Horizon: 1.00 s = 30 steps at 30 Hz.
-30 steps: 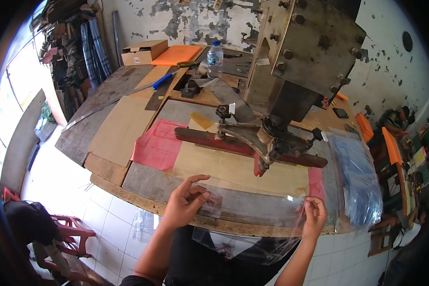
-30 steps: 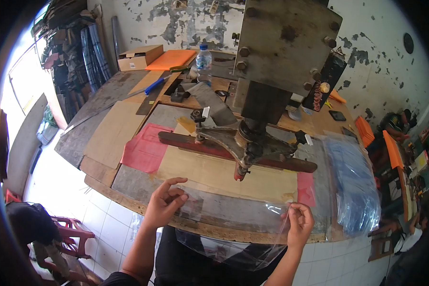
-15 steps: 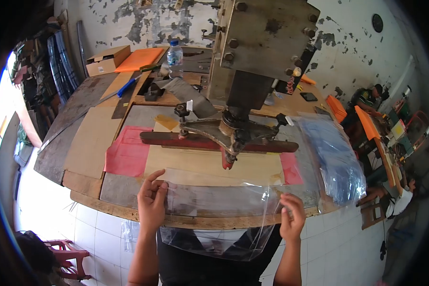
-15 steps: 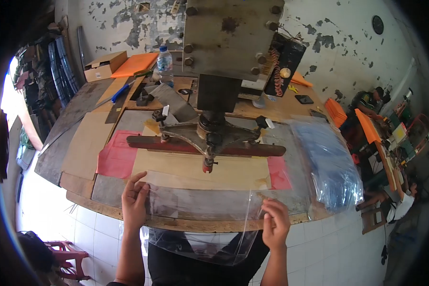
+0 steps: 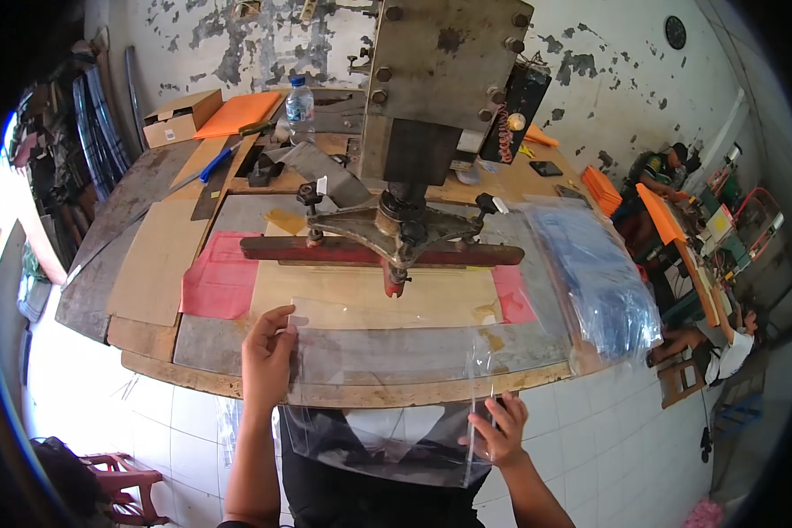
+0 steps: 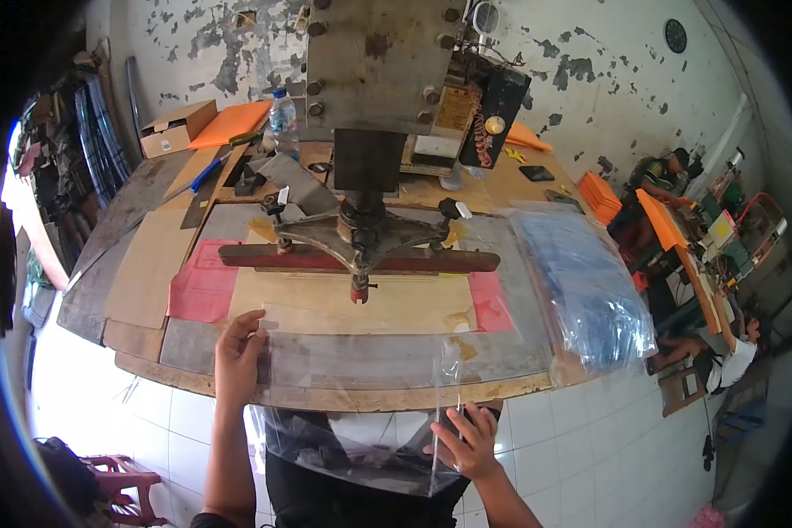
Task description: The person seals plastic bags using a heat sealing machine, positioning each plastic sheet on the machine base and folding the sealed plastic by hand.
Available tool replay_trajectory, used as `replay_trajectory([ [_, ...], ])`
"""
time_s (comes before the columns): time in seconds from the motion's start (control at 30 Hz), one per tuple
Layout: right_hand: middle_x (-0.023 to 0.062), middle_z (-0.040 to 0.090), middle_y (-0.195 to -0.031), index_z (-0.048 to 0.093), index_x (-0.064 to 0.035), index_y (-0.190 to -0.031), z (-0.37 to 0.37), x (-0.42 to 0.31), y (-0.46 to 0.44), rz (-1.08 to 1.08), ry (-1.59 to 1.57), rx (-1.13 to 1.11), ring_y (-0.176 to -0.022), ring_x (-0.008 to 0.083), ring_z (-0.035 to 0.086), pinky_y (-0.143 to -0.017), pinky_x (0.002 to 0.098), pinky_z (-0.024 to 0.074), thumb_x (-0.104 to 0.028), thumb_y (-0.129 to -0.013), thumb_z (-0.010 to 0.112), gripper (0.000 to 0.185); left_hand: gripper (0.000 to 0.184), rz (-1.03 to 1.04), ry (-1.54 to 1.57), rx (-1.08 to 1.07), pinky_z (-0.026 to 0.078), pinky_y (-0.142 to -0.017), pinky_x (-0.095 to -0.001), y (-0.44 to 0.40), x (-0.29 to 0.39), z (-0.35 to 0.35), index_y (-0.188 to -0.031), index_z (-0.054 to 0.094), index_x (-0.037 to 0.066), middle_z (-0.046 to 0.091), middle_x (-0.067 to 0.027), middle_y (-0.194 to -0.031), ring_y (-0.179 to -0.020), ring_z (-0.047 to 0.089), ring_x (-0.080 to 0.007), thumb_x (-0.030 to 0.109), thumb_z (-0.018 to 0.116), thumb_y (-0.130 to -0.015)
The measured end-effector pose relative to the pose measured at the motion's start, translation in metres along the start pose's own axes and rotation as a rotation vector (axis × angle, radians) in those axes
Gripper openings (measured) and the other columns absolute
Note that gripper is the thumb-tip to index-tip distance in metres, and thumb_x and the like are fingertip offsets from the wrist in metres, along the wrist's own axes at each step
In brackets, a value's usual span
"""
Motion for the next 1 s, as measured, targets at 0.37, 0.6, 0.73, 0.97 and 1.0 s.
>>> replay_trajectory([
  [0.37,0.0057,0.072,-0.085,0.066,0.0017,-0.123,-0.106,0.054,-0.09,0.768,-0.819,0.299,-0.08,0.0154,0.072,-0.057,0.0249,0.051,-0.017,-0.095,0.077,0.035,0.08,0.256,0.155,-0.583,0.038,-0.12,-0.0475,0.06,0.066,0.021,-0.141,0.062,-0.006,0.07,-0.0248,-0.134,-0.136,0.061,-0.0371,0.065,0.045,-0.107],
  [0.6,0.0059,0.07,-0.087,0.064,0.0011,-0.126,-0.082,0.051,-0.097,0.982,-0.921,0.114,-0.076,0.0115,0.069,-0.052,0.0229,0.0483,-0.012,-0.098,0.073,0.032,0.125,0.176,0.646,-0.728,0.054,-0.103,-0.0555,0.089,0.075,0.043,-0.152,0.046,-0.009,0.068,-0.0344,-0.125,-0.125,0.066,-0.0436,0.095,0.051,-0.084],
  [0.73,0.0055,0.069,-0.087,0.063,0.0004,-0.124,-0.071,0.052,-0.098,0.96,-0.966,0.051,-0.074,0.0122,0.068,-0.055,0.0237,0.0491,-0.01,-0.1,0.072,0.028,0.111,0.223,0.578,-0.563,0.057,-0.098,-0.0513,0.079,0.074,0.028,-0.151,0.047,-0.007,0.069,-0.0325,-0.12,-0.119,0.069,-0.0402,0.084,0.061,-0.089],
  [0.97,0.0071,0.07,-0.087,0.066,0.0008,-0.112,-0.076,0.058,-0.12,0.841,-1.005,-0.049,-0.075,0.0141,0.071,-0.064,0.0254,0.0531,-0.012,-0.101,0.073,0.018,0.061,-0.029,0.225,-0.281,0.049,-0.103,-0.037,0.042,0.047,-0.021,-0.145,0.054,-0.004,0.069,-0.0175,-0.135,-0.123,0.067,-0.0261,0.033,0.067,-0.099],
  [1.0,0.0072,0.072,-0.088,0.067,0.0011,-0.11,-0.078,0.051,-0.13,0.778,-0.971,-0.152,-0.076,0.0136,0.071,-0.065,0.0259,0.0539,-0.012,-0.101,0.074,0.017,0.06,0.086,0.158,-0.211,0.048,-0.105,-0.0386,0.038,0.061,-0.028,-0.144,0.055,-0.003,0.068,-0.0177,-0.137,-0.126,0.065,-0.0265,0.034,0.067,-0.098],
])
Point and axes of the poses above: each hand's wrist, its own y-axis away from the middle knuckle, its own z-axis out of the palm, x = y × z, the point moved 8 cm from there along -y, towards the middle knuckle
